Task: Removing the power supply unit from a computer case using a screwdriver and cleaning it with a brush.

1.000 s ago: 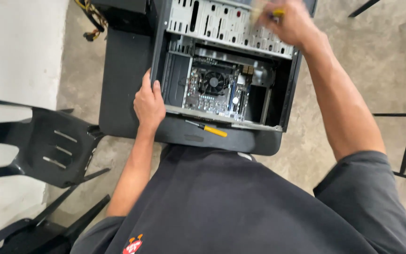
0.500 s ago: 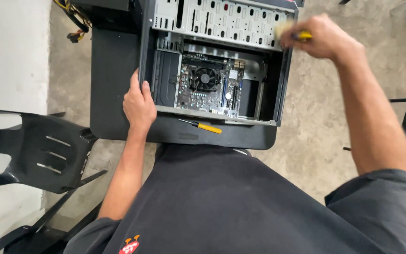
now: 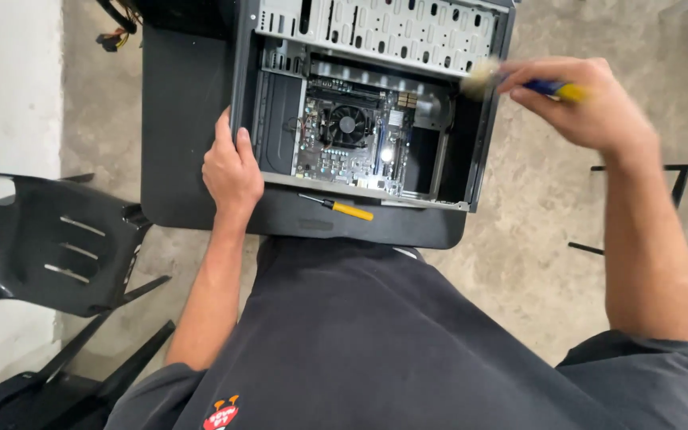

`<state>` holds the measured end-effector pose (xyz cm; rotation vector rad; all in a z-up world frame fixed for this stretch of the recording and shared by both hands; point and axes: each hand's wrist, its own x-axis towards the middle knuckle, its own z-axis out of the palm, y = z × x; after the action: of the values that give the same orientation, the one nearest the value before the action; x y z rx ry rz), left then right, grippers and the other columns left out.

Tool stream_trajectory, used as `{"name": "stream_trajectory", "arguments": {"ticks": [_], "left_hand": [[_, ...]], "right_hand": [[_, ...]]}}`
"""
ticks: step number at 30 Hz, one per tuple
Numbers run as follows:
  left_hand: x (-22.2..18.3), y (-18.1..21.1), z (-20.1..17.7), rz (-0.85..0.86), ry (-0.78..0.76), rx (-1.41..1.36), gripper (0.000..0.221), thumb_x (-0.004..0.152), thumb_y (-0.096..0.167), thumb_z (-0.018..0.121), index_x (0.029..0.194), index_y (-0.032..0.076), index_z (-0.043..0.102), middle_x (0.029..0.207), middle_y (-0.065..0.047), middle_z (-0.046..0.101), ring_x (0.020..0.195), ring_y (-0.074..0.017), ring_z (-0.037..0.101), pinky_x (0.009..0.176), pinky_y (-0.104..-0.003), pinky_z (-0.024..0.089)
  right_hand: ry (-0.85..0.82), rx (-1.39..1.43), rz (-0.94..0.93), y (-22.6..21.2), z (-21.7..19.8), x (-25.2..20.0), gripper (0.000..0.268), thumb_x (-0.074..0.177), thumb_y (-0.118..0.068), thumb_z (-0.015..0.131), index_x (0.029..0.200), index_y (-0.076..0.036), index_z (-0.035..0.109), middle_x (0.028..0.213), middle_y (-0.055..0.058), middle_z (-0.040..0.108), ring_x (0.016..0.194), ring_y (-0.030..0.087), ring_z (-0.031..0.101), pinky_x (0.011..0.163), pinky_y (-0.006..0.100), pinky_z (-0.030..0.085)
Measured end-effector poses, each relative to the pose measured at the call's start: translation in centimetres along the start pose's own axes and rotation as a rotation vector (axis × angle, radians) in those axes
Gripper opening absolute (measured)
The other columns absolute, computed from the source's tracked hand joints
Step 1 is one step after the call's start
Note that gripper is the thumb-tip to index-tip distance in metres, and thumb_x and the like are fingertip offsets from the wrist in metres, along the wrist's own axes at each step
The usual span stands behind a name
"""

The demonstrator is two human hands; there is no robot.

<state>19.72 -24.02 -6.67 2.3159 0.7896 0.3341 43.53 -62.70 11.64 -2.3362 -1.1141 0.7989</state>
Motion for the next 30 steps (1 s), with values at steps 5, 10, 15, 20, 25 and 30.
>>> {"name": "stream_trajectory", "arguments": {"ticks": [5, 10, 15, 20, 25, 30], "left_hand": [[-0.1, -0.2, 0.1, -0.032, -0.002, -0.012, 0.042, 0.108, 0.029, 0.042, 0.146, 0.011, 0.052, 0.114, -0.017, 0.076, 0.094, -0.0455, 0.07, 0.073, -0.057, 0.051], [-0.1, -0.9, -0.6, -0.029, -0.111, -0.108, 0.048, 0.108, 0.032, 0.039, 0.151, 0.013, 0.048, 0.112, -0.015, 0.077, 0.09, -0.044, 0.07, 0.071, -0.055, 0.05], [-0.1, -1.6, -2.7, -0.132, -0.318, -0.365, 0.054, 0.105, 0.033, 0.043, 0.156, 0.016, 0.039, 0.149, -0.009, 0.059, 0.132, -0.0306, 0.059, 0.105, -0.038, 0.043], [-2.1, -3.0, -2.2, -0.146, -0.245, -0.411, 0.051, 0.106, 0.032, 0.05, 0.154, 0.015, 0.043, 0.148, -0.01, 0.061, 0.133, -0.0277, 0.06, 0.108, -0.034, 0.042], [-4.9, -3.3, -3.3, -0.203, -0.187, -0.556, 0.046, 0.107, 0.026, 0.058, 0.152, 0.023, 0.054, 0.148, -0.013, 0.059, 0.136, -0.035, 0.054, 0.107, -0.044, 0.05], [-5.0, -2.5, -3.9, -0.181, -0.184, -0.567, 0.047, 0.108, 0.028, 0.054, 0.152, 0.013, 0.05, 0.132, -0.001, 0.061, 0.108, -0.0145, 0.048, 0.096, -0.028, 0.046]], "right_hand": [[-0.765, 0.25, 0.318, 0.0, 1.5, 1.5, 0.033, 0.085, -0.028, 0.069, 0.106, -0.012, 0.089, 0.1, 0.004, 0.095, 0.086, 0.018, 0.09, 0.078, 0.03, 0.075], [0.093, 0.162, -0.184, -8.3, 3.9, 6.4, 0.02, 0.105, -0.009, 0.067, 0.122, -0.003, 0.073, 0.118, 0.012, 0.076, 0.081, 0.014, 0.069, 0.063, 0.023, 0.054], [0.229, 0.158, -0.413, -8.7, 17.2, 18.9, 0.015, 0.105, -0.016, 0.068, 0.118, -0.012, 0.074, 0.113, 0.007, 0.077, 0.099, 0.023, 0.072, 0.087, 0.035, 0.055], [0.289, -0.246, -0.525, -6.4, 25.6, 27.6, 0.014, 0.084, -0.01, 0.062, 0.096, -0.007, 0.07, 0.087, 0.013, 0.074, 0.081, 0.038, 0.07, 0.067, 0.048, 0.053], [-0.337, 0.276, -0.38, -12.2, 23.6, 23.5, 0.018, 0.083, -0.024, 0.08, 0.095, -0.012, 0.081, 0.091, 0.017, 0.079, 0.086, 0.042, 0.075, 0.079, 0.048, 0.059], [-0.088, -0.152, -0.369, -8.1, 22.7, 27.3, 0.029, 0.084, 0.006, 0.069, 0.11, -0.005, 0.077, 0.1, 0.017, 0.079, 0.085, 0.032, 0.077, 0.079, 0.044, 0.064]]}}
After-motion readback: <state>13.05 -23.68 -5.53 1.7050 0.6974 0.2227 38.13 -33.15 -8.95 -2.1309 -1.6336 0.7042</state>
